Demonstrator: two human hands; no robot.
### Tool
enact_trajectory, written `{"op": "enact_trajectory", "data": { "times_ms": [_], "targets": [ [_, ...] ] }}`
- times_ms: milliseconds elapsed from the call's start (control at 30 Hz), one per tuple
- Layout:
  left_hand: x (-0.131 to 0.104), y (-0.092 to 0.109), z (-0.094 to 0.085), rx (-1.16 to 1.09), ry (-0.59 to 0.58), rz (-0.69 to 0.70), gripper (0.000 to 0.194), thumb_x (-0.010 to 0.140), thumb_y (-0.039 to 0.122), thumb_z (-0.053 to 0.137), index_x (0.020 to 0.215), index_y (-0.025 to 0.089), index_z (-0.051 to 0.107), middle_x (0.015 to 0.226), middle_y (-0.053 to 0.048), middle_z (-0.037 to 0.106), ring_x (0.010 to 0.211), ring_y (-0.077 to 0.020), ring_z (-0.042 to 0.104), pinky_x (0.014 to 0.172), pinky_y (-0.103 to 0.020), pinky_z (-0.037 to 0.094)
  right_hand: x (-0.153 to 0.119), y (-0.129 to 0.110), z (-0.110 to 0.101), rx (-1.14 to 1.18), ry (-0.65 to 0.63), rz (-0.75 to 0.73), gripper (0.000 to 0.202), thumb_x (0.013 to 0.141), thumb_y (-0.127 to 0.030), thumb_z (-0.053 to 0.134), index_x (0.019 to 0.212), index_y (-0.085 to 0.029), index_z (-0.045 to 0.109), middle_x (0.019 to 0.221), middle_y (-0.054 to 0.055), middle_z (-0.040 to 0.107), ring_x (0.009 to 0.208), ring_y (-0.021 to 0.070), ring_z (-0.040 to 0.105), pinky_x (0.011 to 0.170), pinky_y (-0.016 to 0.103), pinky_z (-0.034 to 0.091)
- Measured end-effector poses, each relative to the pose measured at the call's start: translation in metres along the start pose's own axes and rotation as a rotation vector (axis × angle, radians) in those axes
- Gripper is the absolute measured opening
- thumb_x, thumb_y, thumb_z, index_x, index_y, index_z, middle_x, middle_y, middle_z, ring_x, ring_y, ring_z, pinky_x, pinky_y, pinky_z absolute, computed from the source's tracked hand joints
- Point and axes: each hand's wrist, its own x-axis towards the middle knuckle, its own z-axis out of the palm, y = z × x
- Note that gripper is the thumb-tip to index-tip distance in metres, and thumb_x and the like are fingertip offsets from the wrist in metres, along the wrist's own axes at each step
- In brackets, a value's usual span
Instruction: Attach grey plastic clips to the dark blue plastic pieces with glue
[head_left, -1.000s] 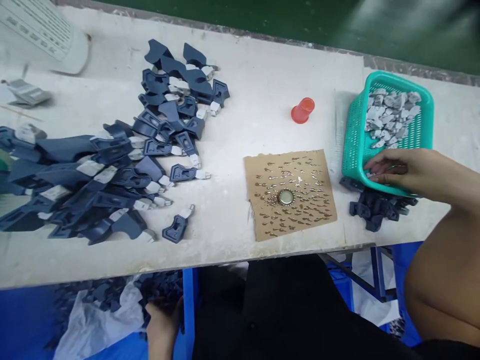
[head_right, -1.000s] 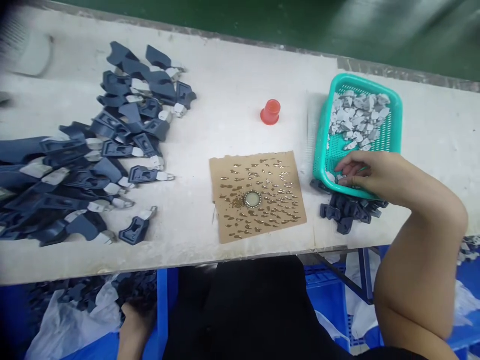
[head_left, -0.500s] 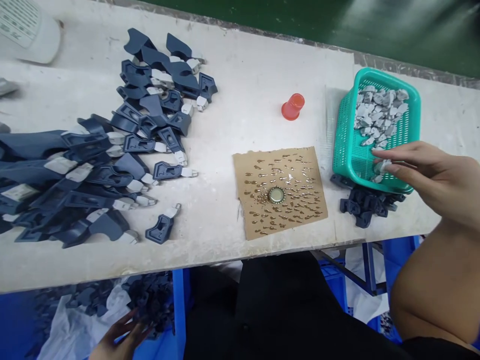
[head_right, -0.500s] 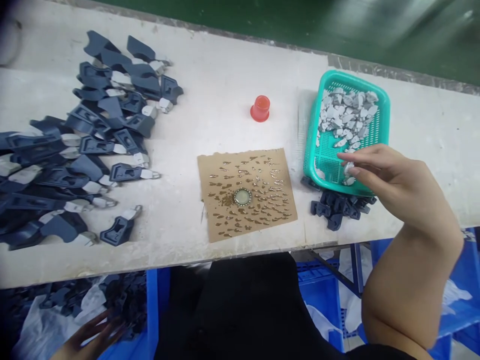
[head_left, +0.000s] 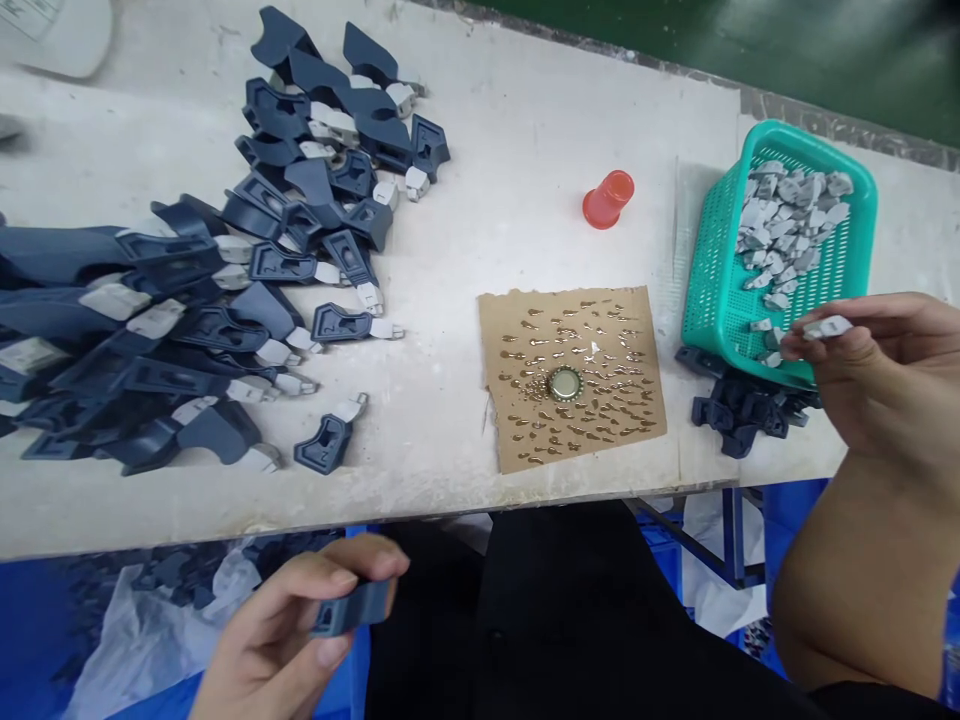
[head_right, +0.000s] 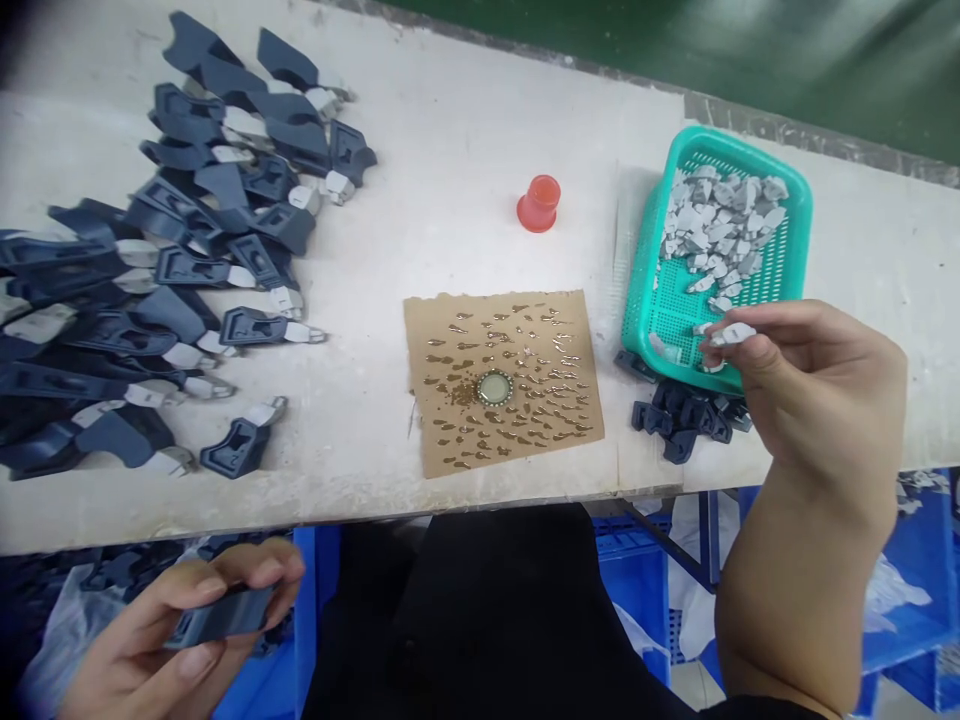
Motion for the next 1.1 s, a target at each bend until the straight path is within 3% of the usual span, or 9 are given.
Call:
{"op": "enact_trajectory", "data": {
  "times_ms": [100, 200, 333, 400, 500, 600, 700, 900, 1100],
  "targets": [
    [0.023, 0.008, 0.048, -0.269, -0.233, 0.125, 0.019, 0.089, 0.027, 0.068, 0.107, 0.03, 0.075, 0.089, -0.006, 0.072, 0.089, -0.02, 0.069, 0.067, -0.025, 0.061, -0.011, -0.008, 0.012, 0.1, -0.028, 0.051, 0.029, 0.076, -0.044, 0.09, 0.093, -0.024, 0.08, 0.074, 0.003, 0.07, 0.062, 0.0148, 0.064, 0.058, 0.031, 0.053],
    [0.037, 0.012, 0.082, -0.451, -0.361, -0.046, 0.027, 0.091, 0.032, 0.073, 0.117, 0.029, 0.073, 0.099, -0.006, 0.073, 0.087, -0.0163, 0.071, 0.065, -0.02, 0.06, -0.022, -0.016, 0.027, 0.165, -0.093, 0.124, 0.019, 0.076, -0.041, 0.09, 0.083, -0.029, 0.077, 0.074, 0.001, 0.07, 0.06, 0.0146, 0.061, 0.05, 0.03, 0.05],
    [0.046, 0.013, 0.106, -0.55, -0.43, -0.177, 0.044, 0.084, 0.02, 0.081, 0.126, 0.031, 0.072, 0.109, -0.006, 0.077, 0.079, -0.0136, 0.074, 0.059, -0.014, 0.059, -0.038, -0.027, 0.05, 0.176, -0.164, 0.142, 0.017, 0.078, -0.045, 0.088, 0.087, -0.035, 0.078, 0.078, -0.001, 0.072, 0.06, 0.0164, 0.061, 0.048, 0.033, 0.047],
    [0.048, 0.015, 0.111, -0.48, -0.367, -0.157, 0.045, 0.083, 0.013, 0.081, 0.124, 0.03, 0.074, 0.107, -0.004, 0.079, 0.081, -0.0109, 0.075, 0.066, -0.012, 0.06, -0.047, -0.032, 0.063, 0.116, -0.133, 0.067, 0.013, 0.078, -0.036, 0.089, 0.088, -0.034, 0.08, 0.08, -0.001, 0.073, 0.068, 0.0174, 0.063, 0.056, 0.036, 0.048],
    [0.052, 0.018, 0.111, -0.352, -0.221, -0.087, 0.049, 0.078, 0.003, 0.082, 0.118, 0.031, 0.076, 0.104, 0.0, 0.08, 0.092, -0.0087, 0.075, 0.082, -0.011, 0.061, -0.057, -0.036, 0.079, -0.171, -0.098, -0.216, 0.028, 0.076, -0.015, 0.086, 0.095, -0.035, 0.082, 0.084, -0.001, 0.075, 0.079, 0.0191, 0.067, 0.067, 0.038, 0.049],
    [0.054, 0.021, 0.109, -0.325, -0.152, -0.027, 0.042, 0.073, -0.001, 0.084, 0.105, 0.026, 0.079, 0.104, -0.001, 0.081, 0.095, -0.0108, 0.076, 0.086, -0.014, 0.062, -0.059, -0.035, 0.087, -0.41, -0.222, -0.546, 0.052, 0.078, 0.001, 0.076, 0.116, -0.035, 0.078, 0.092, 0.0, 0.075, 0.078, 0.0185, 0.068, 0.064, 0.037, 0.049],
    [0.054, 0.019, 0.106, -0.333, -0.146, 0.027, 0.036, 0.074, -0.002, 0.083, 0.1, 0.023, 0.08, 0.102, -0.001, 0.08, 0.091, -0.0113, 0.076, 0.084, -0.016, 0.063, -0.053, -0.03, 0.089, -0.452, -0.33, -0.745, 0.057, 0.076, 0.006, 0.073, 0.124, -0.024, 0.075, 0.1, 0.007, 0.076, 0.081, 0.0205, 0.068, 0.063, 0.036, 0.051],
    [0.055, 0.011, 0.105, -0.331, -0.18, 0.104, 0.04, 0.077, -0.001, 0.081, 0.107, 0.024, 0.079, 0.106, -0.001, 0.076, 0.101, -0.0098, 0.071, 0.089, -0.014, 0.059, -0.051, -0.028, 0.096, -0.477, -0.385, -0.788, 0.052, 0.075, 0.007, 0.075, 0.12, -0.019, 0.077, 0.101, 0.012, 0.075, 0.082, 0.0219, 0.069, 0.064, 0.036, 0.053],
    [0.054, 0.007, 0.104, -0.298, -0.153, 0.128, 0.036, 0.073, 0.008, 0.088, 0.104, 0.023, 0.078, 0.103, -0.002, 0.069, 0.096, -0.0131, 0.069, 0.085, -0.021, 0.061, -0.052, -0.028, 0.097, -0.548, -0.402, -0.743, 0.059, 0.079, 0.001, 0.077, 0.129, -0.031, 0.072, 0.104, 0.007, 0.075, 0.085, 0.0214, 0.07, 0.067, 0.037, 0.056]
  ]
}}
